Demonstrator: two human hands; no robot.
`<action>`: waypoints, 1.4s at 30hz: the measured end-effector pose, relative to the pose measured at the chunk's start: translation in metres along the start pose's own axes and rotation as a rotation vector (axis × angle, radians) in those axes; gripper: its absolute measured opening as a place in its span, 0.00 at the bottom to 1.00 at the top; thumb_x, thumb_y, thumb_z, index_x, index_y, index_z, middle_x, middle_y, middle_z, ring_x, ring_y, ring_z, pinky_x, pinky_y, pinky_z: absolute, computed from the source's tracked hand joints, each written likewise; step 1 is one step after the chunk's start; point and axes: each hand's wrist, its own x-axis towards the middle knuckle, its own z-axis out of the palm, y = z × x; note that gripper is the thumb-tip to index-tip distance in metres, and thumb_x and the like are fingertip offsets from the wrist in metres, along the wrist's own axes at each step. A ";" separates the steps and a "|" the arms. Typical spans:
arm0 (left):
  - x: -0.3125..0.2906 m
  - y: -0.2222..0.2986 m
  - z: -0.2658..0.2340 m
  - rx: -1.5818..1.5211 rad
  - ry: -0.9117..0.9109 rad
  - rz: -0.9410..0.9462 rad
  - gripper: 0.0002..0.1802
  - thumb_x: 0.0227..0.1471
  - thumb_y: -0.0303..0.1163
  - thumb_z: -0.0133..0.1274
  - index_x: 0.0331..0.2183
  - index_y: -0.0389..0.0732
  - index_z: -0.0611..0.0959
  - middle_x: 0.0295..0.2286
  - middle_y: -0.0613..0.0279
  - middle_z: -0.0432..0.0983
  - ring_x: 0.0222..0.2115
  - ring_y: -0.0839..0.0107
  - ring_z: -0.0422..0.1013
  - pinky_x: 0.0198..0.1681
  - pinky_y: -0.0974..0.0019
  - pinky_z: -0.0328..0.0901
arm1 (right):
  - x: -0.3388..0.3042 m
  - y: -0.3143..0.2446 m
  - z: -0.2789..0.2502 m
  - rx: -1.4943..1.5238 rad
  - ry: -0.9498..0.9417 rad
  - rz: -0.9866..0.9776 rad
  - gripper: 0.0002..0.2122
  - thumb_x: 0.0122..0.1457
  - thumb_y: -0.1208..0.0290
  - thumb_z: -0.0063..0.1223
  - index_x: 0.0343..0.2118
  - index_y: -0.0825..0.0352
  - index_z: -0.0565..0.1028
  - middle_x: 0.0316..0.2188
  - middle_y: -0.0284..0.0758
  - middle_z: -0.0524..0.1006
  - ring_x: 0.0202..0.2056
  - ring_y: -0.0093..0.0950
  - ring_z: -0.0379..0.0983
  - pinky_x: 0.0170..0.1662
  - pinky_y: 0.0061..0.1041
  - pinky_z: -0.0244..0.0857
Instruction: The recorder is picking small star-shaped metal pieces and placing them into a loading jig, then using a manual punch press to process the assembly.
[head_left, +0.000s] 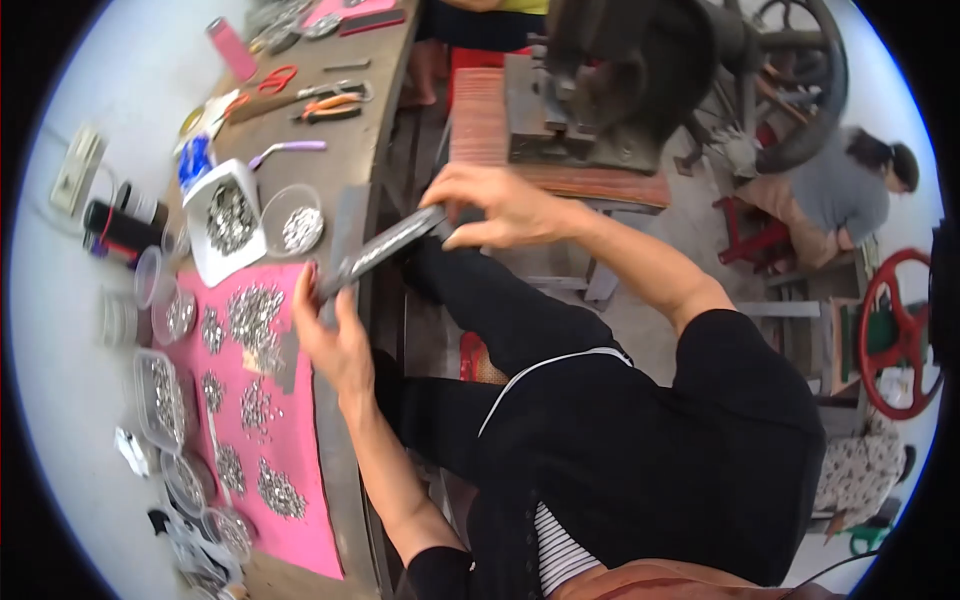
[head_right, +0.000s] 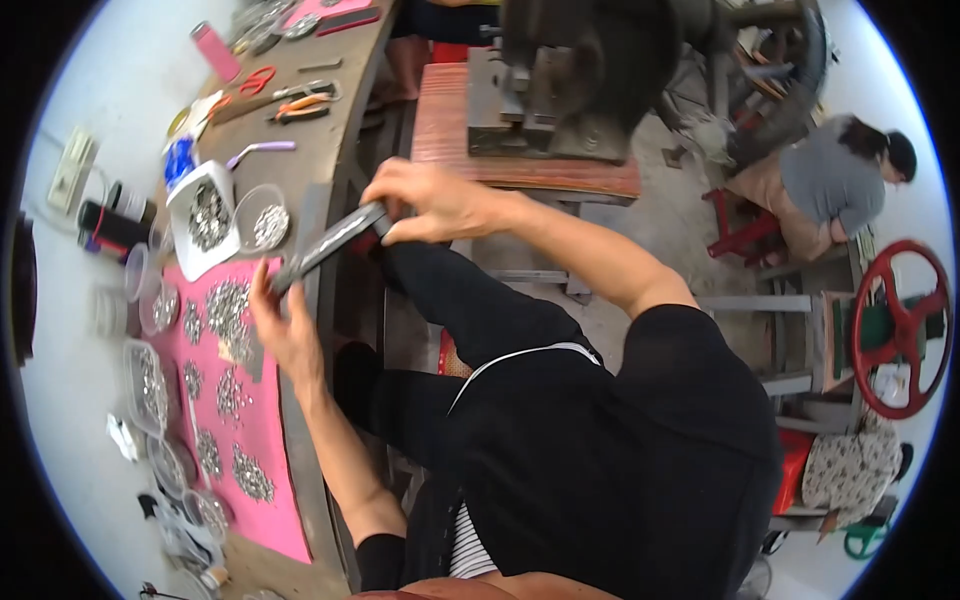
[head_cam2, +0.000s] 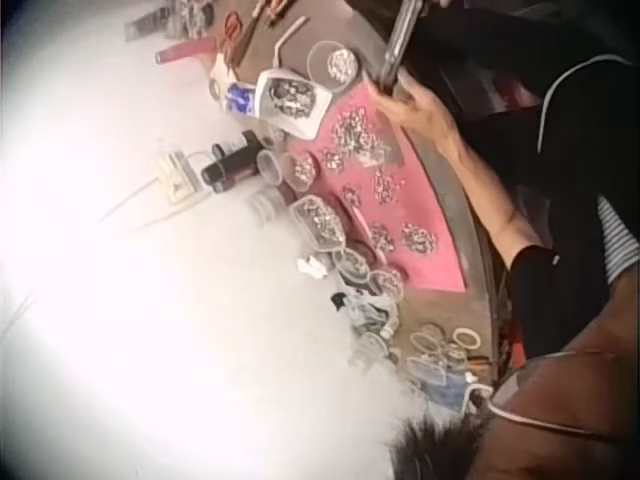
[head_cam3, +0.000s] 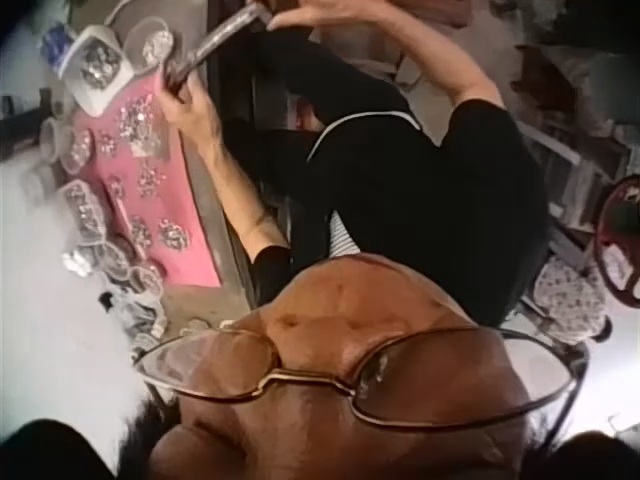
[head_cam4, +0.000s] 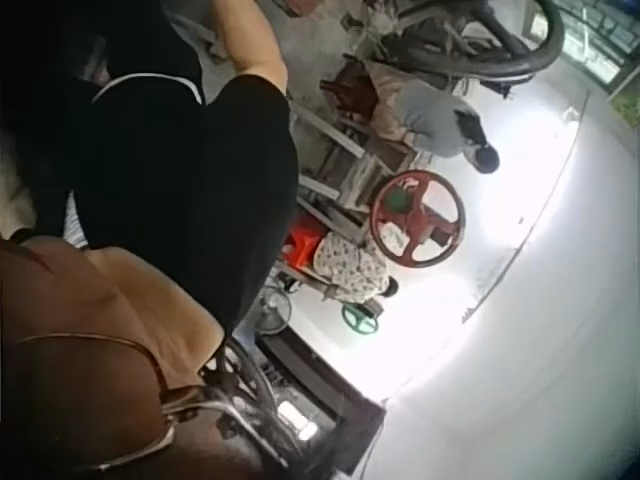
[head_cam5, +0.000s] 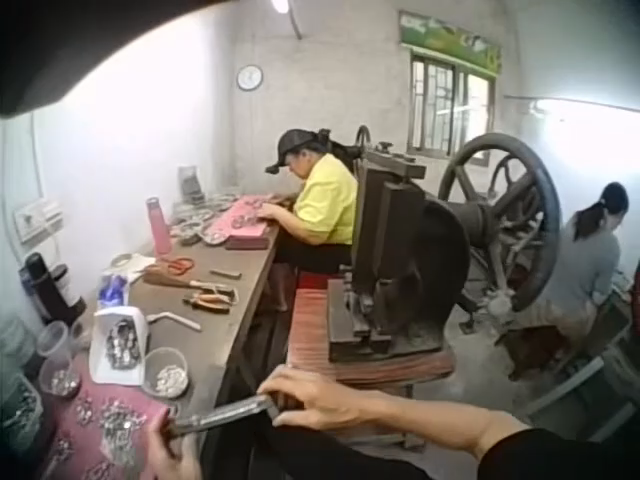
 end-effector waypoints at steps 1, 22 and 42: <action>0.017 0.007 0.029 -0.096 -0.103 -0.040 0.27 0.56 0.21 0.56 0.57 0.34 0.73 0.48 0.53 0.74 0.47 0.65 0.71 0.53 0.64 0.65 | -0.019 0.005 -0.021 -0.047 0.055 0.064 0.22 0.49 0.76 0.69 0.48 0.70 0.75 0.42 0.34 0.72 0.37 0.25 0.74 0.42 0.26 0.71; 0.120 0.024 0.372 -0.525 -0.696 -0.175 0.21 0.62 0.23 0.45 0.56 0.40 0.79 0.35 0.67 0.80 0.34 0.81 0.70 0.42 0.75 0.65 | -0.083 0.094 -0.090 -0.514 0.571 0.300 0.19 0.45 0.60 0.73 0.25 0.62 0.69 0.20 0.28 0.72 0.24 0.28 0.68 0.37 0.30 0.55; 0.073 0.031 0.297 -0.177 -0.795 0.288 0.57 0.41 0.52 0.70 0.64 0.33 0.64 0.65 0.47 0.57 0.68 0.50 0.48 0.69 0.45 0.40 | -0.226 -0.050 -0.235 -0.593 1.456 0.508 0.10 0.56 0.74 0.67 0.34 0.69 0.75 0.25 0.31 0.78 0.29 0.20 0.75 0.37 0.18 0.66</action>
